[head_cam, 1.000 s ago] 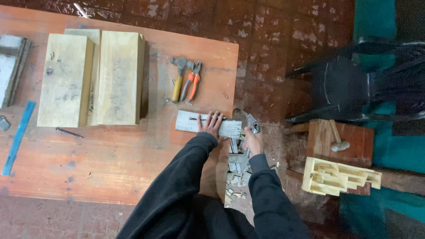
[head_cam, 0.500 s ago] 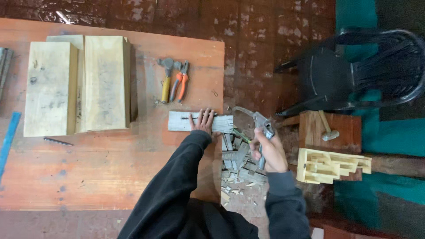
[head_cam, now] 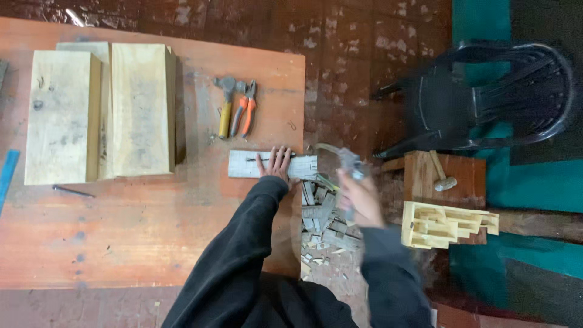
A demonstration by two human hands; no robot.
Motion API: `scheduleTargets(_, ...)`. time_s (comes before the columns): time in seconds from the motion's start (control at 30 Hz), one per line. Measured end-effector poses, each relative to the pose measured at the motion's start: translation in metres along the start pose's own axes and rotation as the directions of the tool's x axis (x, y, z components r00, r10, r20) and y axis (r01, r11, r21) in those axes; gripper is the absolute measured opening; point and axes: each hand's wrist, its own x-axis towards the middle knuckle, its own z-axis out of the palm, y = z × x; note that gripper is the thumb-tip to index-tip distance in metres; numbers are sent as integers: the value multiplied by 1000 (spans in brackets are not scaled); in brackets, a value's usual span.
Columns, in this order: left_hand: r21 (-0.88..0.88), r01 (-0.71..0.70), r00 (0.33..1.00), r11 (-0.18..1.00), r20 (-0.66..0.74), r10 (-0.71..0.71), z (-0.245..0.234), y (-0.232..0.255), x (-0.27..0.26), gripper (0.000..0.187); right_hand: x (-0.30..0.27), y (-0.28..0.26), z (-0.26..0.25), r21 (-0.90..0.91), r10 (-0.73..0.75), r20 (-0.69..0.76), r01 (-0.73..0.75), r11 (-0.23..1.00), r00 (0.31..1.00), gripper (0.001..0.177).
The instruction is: The person uses a hand saw to cut a small wooden plank on a workbench. They hold the wood steady with one hand while sawing with the other, producing wood shavings and small cut pieces.
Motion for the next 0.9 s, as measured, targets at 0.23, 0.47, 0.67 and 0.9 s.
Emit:
scheduleTargets(0.23,40,25,999,999,-42,-24,7,1,7,119,102,93,1,-1,-68,-36,68,998,997,31)
scheduleTargets(0.47,2,15,1000,1000,-17,-15,0,-1,4,118,111,99,6,93,-34,-86,42,995,996,44)
scheduleTargets(0.67,12,27,999,1000,23,-28,-1,1,6,117,32,38,7,-56,-13,-75,9,998,997,51)
scheduleTargets(0.9,-16,15,999,1000,-47,-15,-16,5,-7,105,212,178,-15,84,-60,-81,67,994,995,37)
